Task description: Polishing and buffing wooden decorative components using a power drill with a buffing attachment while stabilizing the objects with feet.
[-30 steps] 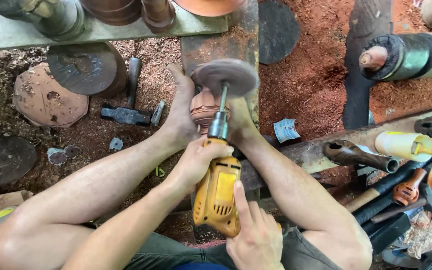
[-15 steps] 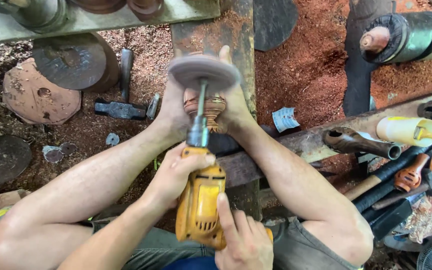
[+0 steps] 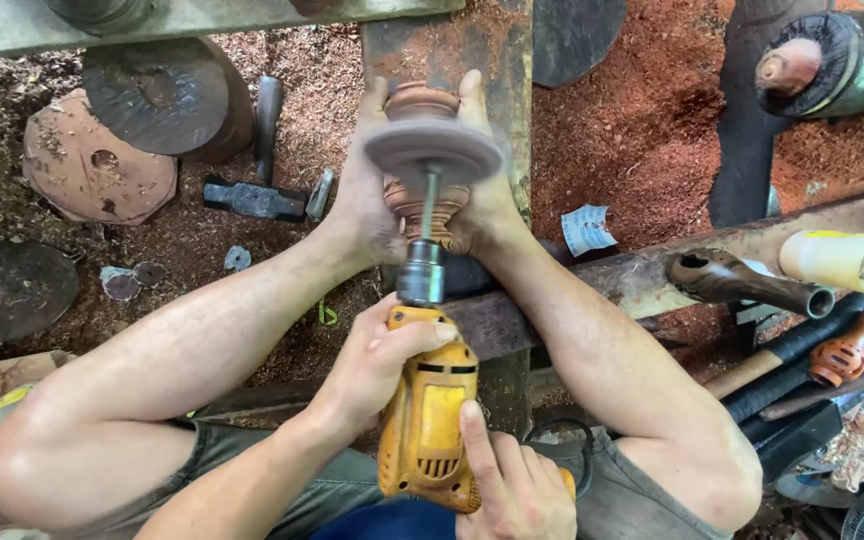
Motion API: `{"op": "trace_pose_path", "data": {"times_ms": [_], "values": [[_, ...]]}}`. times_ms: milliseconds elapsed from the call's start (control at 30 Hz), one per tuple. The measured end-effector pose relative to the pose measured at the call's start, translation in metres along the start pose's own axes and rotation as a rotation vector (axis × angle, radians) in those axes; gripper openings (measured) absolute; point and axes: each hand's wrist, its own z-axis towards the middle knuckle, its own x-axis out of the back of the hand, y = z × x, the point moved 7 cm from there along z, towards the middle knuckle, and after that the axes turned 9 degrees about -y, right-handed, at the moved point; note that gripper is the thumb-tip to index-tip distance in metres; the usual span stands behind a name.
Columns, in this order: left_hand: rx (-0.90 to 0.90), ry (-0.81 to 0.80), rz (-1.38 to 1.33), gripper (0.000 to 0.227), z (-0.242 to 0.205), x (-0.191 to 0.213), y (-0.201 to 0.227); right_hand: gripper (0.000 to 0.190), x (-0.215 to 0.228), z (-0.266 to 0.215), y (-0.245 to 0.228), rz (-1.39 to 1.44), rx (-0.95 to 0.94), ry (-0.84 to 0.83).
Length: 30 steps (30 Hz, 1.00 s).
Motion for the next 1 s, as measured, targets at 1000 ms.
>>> {"op": "trace_pose_path", "data": {"times_ms": [1000], "values": [[-0.113, -0.015, 0.033, 0.025, 0.002, 0.015, -0.022, 0.105, -0.020, -0.007, 0.005, 0.020, -0.005, -0.035]]}}
